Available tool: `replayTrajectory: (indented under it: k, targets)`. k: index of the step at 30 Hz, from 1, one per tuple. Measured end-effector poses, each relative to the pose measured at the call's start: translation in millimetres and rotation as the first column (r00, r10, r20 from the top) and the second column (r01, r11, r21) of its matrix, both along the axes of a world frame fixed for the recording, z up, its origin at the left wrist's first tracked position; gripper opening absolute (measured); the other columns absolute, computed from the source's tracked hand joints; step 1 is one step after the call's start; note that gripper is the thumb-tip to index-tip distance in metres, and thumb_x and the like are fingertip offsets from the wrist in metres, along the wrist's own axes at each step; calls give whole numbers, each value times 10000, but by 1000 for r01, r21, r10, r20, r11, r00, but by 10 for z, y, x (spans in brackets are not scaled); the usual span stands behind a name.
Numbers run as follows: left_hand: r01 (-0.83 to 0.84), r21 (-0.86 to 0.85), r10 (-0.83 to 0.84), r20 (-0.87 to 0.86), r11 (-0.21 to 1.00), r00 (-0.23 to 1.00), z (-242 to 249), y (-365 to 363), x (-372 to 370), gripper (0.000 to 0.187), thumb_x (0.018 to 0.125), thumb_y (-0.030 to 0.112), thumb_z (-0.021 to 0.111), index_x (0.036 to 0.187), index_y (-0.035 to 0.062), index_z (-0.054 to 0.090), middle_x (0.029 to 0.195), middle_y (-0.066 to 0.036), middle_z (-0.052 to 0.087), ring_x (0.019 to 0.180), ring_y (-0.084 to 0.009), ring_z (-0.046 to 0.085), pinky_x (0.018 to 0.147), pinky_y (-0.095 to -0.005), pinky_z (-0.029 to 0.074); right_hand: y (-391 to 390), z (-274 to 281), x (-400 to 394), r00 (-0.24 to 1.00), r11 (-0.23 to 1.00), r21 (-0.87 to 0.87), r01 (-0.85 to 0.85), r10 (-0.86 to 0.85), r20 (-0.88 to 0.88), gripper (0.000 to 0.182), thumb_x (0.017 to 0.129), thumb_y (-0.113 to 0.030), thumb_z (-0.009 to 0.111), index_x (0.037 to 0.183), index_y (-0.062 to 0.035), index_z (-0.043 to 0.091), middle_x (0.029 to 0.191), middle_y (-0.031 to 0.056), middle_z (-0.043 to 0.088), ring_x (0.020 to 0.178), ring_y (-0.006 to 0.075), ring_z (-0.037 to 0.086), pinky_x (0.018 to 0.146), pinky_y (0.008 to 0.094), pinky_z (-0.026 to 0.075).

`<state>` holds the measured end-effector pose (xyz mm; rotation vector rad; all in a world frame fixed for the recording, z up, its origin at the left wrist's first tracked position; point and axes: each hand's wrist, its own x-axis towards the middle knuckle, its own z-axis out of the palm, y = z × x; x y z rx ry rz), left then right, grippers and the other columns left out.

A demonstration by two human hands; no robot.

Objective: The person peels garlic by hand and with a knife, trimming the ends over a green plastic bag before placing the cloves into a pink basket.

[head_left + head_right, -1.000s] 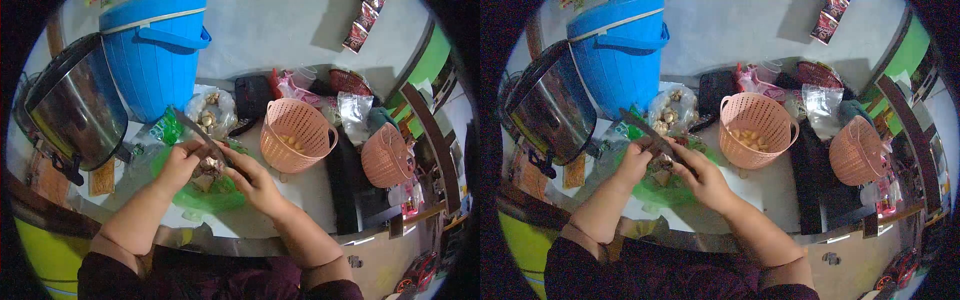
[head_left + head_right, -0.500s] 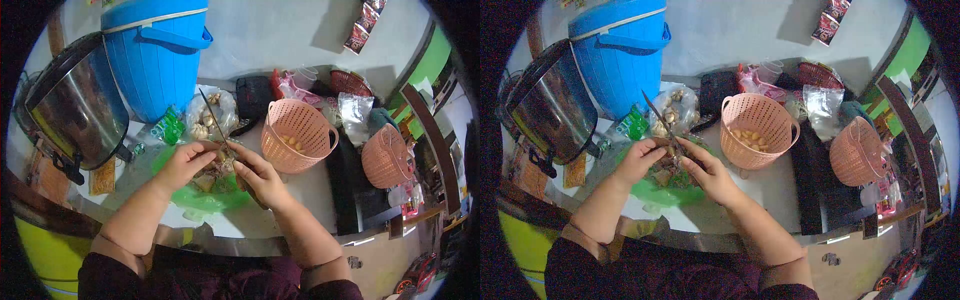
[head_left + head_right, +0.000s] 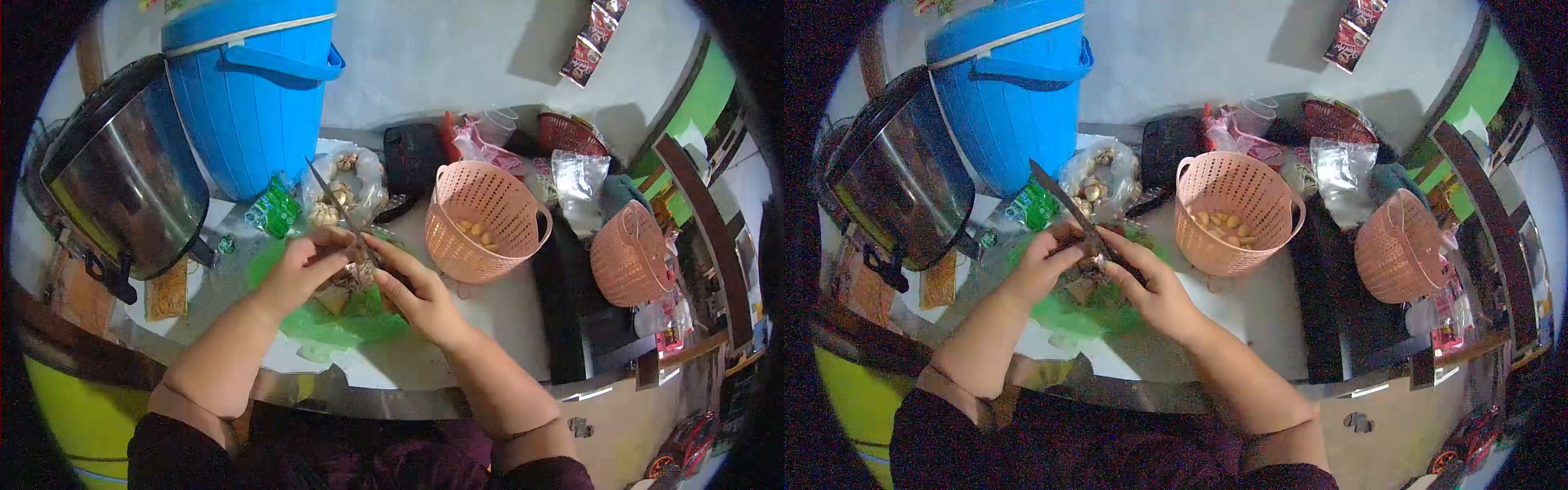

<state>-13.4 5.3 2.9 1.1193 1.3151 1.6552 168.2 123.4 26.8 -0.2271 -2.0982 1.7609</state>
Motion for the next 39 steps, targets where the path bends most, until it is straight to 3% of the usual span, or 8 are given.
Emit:
replayTrajectory:
  k: [5,17,22,23,26,35,38,39]
  targets:
    - [-29,54,25,69,998,997,-48,9,-54,251,888,27,573,1138,14,591,1074,-57,637,997,-132,603,889,-279,478,-26,55,3,996,998,-62,18,-13,84,456,959,-129,548,1391,-35,438,1268,128,564,1154,166,517,973,300,399]
    - [-44,-11,44,35,999,998,132,6,39,226,897,100,627,1102,3,620,998,-49,666,918,-107,621,853,-262,487,54,-29,-11,998,990,-129,52,-54,-18,475,969,-136,541,1405,-6,402,1326,106,510,1212,151,459,1029,300,352]
    - [9,-57,-6,60,998,998,105,11,4,224,917,149,612,1080,-5,626,962,-63,675,871,-130,645,809,-264,509,87,2,8,998,979,-194,59,-60,4,462,984,-151,523,1425,-80,404,945,-1,554,807,51,504,696,200,433]
    - [33,-58,-27,97,998,995,99,11,-2,223,924,154,602,1078,-5,626,957,-67,675,862,-137,651,798,-267,516,63,-2,-12,994,979,-180,101,-108,-29,453,989,-154,516,1427,-111,409,819,-44,477,669,16,408,561,175,354]
    - [111,69,-126,262,991,957,20,32,-41,217,943,153,570,1086,-2,621,954,-81,674,844,-156,662,769,-280,535,104,0,-2,995,979,-182,94,-100,-20,469,993,-127,485,1436,-34,362,846,-2,494,667,70,501,583,206,420]
    - [50,89,-82,407,995,910,20,62,-72,243,952,93,533,1176,17,593,1048,-81,659,870,-163,656,782,-283,539,100,-91,-27,999,985,-168,37,-37,8,430,989,-187,515,1399,-87,431,952,-1,564,716,51,480,603,200,410]
    - [-34,59,7,420,998,907,14,69,-58,288,950,79,532,1231,28,563,1075,-83,651,921,-177,654,806,-287,534,77,-22,-5,999,975,-223,29,-20,41,424,987,-192,520,1390,-88,441,907,-11,543,693,53,469,583,210,406]
    - [4,60,-28,402,998,915,2,68,-104,290,935,59,521,1223,26,547,1183,-81,606,1037,-187,624,868,-319,536,87,-29,-3,999,974,-227,18,-7,47,421,987,-193,520,1388,-90,443,895,-13,535,690,53,466,581,212,404]
